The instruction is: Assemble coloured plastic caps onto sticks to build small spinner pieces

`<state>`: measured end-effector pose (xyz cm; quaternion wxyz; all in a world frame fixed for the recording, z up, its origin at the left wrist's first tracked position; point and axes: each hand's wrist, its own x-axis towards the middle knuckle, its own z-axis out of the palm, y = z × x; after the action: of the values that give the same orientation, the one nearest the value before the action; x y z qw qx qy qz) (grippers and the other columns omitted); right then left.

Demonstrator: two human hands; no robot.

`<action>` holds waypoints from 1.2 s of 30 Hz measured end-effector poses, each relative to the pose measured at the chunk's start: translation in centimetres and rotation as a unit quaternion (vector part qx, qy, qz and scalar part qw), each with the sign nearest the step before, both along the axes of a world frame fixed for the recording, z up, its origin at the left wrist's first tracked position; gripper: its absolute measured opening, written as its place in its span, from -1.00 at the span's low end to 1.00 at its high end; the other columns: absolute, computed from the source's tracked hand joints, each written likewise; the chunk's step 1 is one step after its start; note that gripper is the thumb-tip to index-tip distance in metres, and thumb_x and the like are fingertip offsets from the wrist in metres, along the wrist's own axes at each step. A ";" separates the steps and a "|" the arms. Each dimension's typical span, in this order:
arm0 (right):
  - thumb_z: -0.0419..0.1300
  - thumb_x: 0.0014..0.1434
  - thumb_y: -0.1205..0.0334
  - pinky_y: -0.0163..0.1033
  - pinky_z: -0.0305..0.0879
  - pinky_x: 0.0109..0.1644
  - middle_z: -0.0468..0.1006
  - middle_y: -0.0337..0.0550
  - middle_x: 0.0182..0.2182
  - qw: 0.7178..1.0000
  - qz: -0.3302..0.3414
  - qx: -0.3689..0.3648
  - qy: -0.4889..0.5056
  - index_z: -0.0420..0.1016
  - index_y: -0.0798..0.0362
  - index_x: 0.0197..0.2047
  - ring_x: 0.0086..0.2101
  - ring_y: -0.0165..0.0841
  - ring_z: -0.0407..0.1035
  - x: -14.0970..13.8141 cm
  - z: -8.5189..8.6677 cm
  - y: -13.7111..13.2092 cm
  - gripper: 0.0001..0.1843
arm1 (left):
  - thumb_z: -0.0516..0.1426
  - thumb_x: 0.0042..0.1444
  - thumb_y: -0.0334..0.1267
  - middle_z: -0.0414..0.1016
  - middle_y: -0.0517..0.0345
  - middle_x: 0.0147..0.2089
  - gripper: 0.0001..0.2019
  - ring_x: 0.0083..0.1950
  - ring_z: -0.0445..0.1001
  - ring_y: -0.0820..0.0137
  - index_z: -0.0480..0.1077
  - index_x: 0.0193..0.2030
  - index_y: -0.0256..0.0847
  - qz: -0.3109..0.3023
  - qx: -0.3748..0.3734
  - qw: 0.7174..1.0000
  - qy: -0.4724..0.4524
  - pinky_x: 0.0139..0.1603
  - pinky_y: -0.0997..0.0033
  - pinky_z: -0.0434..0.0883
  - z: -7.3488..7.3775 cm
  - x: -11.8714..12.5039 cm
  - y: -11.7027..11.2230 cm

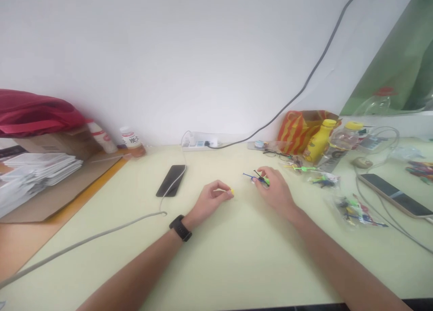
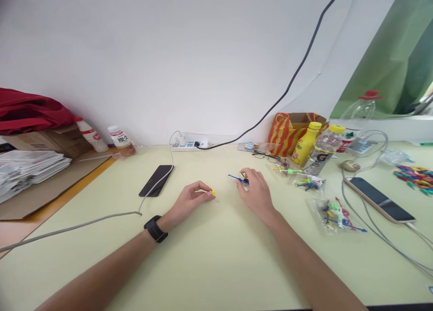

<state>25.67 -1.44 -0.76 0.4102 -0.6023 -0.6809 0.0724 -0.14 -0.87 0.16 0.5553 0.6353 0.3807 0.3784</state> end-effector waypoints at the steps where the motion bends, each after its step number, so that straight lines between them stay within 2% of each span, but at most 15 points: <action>1: 0.16 0.29 0.01 0.06 0.26 0.03 0.55 0.02 -0.08 0.999 -0.034 -0.002 -0.040 0.43 -0.04 0.07 -0.04 -0.02 0.36 0.6 -0.3 0.3 -0.66 | 0.31 0.20 -0.06 0.63 -0.02 -0.10 -0.72 -0.03 0.64 0.18 0.44 -0.16 -0.23 0.003 0.009 1.000 0.012 0.05 0.19 0.51 0.0 0.0 0.0; 3: 0.13 0.30 -0.03 0.14 0.22 0.07 0.53 0.11 -0.01 0.992 -0.077 -0.028 -0.097 0.42 -0.01 0.15 0.02 0.07 0.32 1.5 -1.1 0.7 -0.57 | 0.31 0.19 -0.10 0.62 -0.02 -0.09 -0.75 -0.05 0.63 0.21 0.40 -0.23 -0.22 0.006 0.045 0.998 0.032 0.01 0.22 0.51 -0.2 -0.1 0.1; 5: 0.10 0.32 -0.05 0.17 0.23 0.09 0.51 0.14 0.02 0.988 -0.078 -0.058 -0.117 0.42 -0.01 0.19 0.03 0.09 0.32 1.9 -1.9 1.0 -0.53 | 0.30 0.19 -0.14 0.61 0.01 -0.11 -0.78 -0.07 0.61 0.24 0.39 -0.25 -0.21 0.015 0.101 0.993 0.061 0.02 0.22 0.51 -0.5 -0.1 0.3; 8: 0.09 0.33 -0.01 0.14 0.25 0.16 0.51 0.10 0.05 0.992 -0.020 -0.074 -0.102 0.46 -0.02 0.17 0.05 0.02 0.35 1.6 -2.7 1.2 -0.57 | 0.26 0.20 -0.22 0.61 0.07 -0.15 -0.84 -0.06 0.59 0.23 0.43 -0.12 -0.17 0.040 0.185 0.973 0.134 0.07 0.18 0.47 -0.9 -0.4 0.6; 11: 0.10 0.34 0.05 0.12 0.25 0.24 0.52 0.05 0.07 0.995 0.052 -0.061 -0.059 0.48 -0.02 0.15 0.14 -0.01 0.33 0.7 -3.0 1.2 -0.61 | 0.23 0.20 -0.27 0.62 0.07 -0.12 -0.81 -0.03 0.58 0.19 0.47 -0.04 -0.12 0.048 0.233 0.953 0.187 0.11 0.13 0.44 -1.4 -0.6 0.8; 15: 0.12 0.37 0.07 0.18 0.16 0.37 0.50 0.01 0.18 0.986 0.155 -0.057 0.013 0.50 -0.05 0.20 0.30 -0.05 0.23 -0.8 -2.7 0.5 -0.60 | 0.22 0.21 -0.28 0.63 0.07 -0.04 -0.77 0.03 0.58 0.17 0.47 0.01 -0.10 0.019 0.236 0.958 0.163 0.19 0.13 0.41 -1.3 -0.6 0.7; 19: 0.15 0.38 0.03 0.18 0.06 0.46 0.31 -0.03 0.38 0.961 0.255 -0.096 0.044 0.43 -0.09 0.32 0.39 -0.08 0.12 -2.3 -1.6 -1.1 -0.51 | 0.09 0.37 -0.18 0.58 0.04 0.09 -0.71 0.14 0.52 0.19 0.41 0.19 -0.08 -0.013 0.197 0.970 0.142 0.25 0.16 0.36 -0.5 -0.3 0.1; 22: 0.14 0.39 0.04 0.09 0.27 0.37 0.23 -0.07 0.43 0.942 0.304 -0.123 0.063 0.41 -0.14 0.34 0.40 -0.10 0.10 -3.1 -0.6 -2.2 -0.51 | 0.02 0.42 -0.05 0.51 0.00 0.09 -0.67 0.13 0.47 0.19 0.39 0.20 -0.11 0.045 0.187 0.968 0.161 0.21 0.17 0.37 -0.3 -0.3 -0.1; 24: 0.17 0.37 0.03 0.03 0.42 0.25 0.14 -0.09 0.46 0.935 0.317 -0.140 0.081 0.37 -0.19 0.37 0.38 -0.10 0.14 -3.2 -0.1 -2.6 -0.48 | 0.06 0.40 -0.01 0.46 -0.01 0.12 -0.63 0.17 0.42 0.17 0.36 0.23 -0.11 0.077 0.205 0.958 0.185 0.25 0.13 0.33 -0.4 -0.3 -0.1; 25: 0.21 0.34 0.01 0.02 0.43 0.24 0.08 -0.10 0.48 0.933 0.317 -0.146 0.084 0.33 -0.21 0.40 0.38 -0.09 0.14 -3.2 0.1 -2.7 -0.42 | 0.08 0.38 0.00 0.43 -0.03 0.17 -0.60 0.22 0.38 0.15 0.33 0.26 -0.10 0.082 0.214 0.953 0.200 0.29 0.10 0.30 -0.5 -0.3 -0.1; 28: 0.40 0.14 -0.08 0.11 0.21 0.40 -0.03 -0.08 0.51 0.939 0.306 -0.147 0.048 0.13 -0.23 0.50 0.43 -0.04 0.01 -2.6 0.1 -2.6 -0.06 | 0.09 0.38 0.01 0.30 -0.06 0.35 -0.52 0.38 0.22 0.09 0.24 0.36 -0.09 0.064 0.225 0.942 0.240 0.41 0.01 0.18 -0.6 -0.4 0.0; 30: 0.46 0.05 -0.12 0.17 0.03 0.47 -0.05 -0.04 0.52 0.946 0.292 -0.142 0.017 0.03 -0.20 0.53 0.46 -0.02 -0.10 -2.2 -0.2 -2.4 0.11 | 0.10 0.37 0.02 0.31 -0.07 0.35 -0.50 0.41 0.19 0.06 0.26 0.35 -0.10 0.032 0.238 0.936 0.257 0.42 -0.03 0.18 -0.6 -0.4 -0.1; 31: 0.45 0.05 -0.13 0.17 0.02 0.48 -0.03 -0.02 0.51 0.948 0.284 -0.142 0.012 0.01 -0.19 0.54 0.45 -0.01 -0.09 -2.1 -0.4 -2.2 0.11 | 0.12 0.36 0.02 0.35 -0.08 0.32 -0.51 0.39 0.21 0.04 0.29 0.33 -0.10 0.013 0.248 0.933 0.260 0.40 -0.03 0.20 -0.5 -0.4 -0.1; 33: 0.40 0.13 -0.10 0.16 0.12 0.43 0.12 0.04 0.45 0.951 0.270 -0.146 0.024 0.02 -0.16 0.53 0.40 -0.03 0.07 -2.0 -0.8 -2.0 0.03 | 0.17 0.32 0.02 0.42 -0.07 0.24 -0.53 0.34 0.27 0.03 0.34 0.29 -0.10 -0.024 0.267 0.930 0.252 0.35 -0.01 0.27 -0.3 -0.3 -0.3; 36: 0.33 0.21 0.06 0.10 0.25 0.35 0.33 0.02 0.33 0.948 0.275 -0.146 0.056 0.10 -0.16 0.49 0.28 -0.10 0.26 -2.4 -1.1 -1.8 -0.14 | 0.19 0.31 -0.02 0.44 -0.06 0.24 -0.48 0.26 0.38 0.05 0.29 0.35 -0.06 -0.067 0.259 0.937 0.227 0.27 0.04 0.36 0.1 -0.2 -0.8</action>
<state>23.24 -3.21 -1.85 0.3195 -0.4397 -0.7780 0.3153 -0.35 -1.67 0.28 0.2949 0.8501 0.3417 0.2714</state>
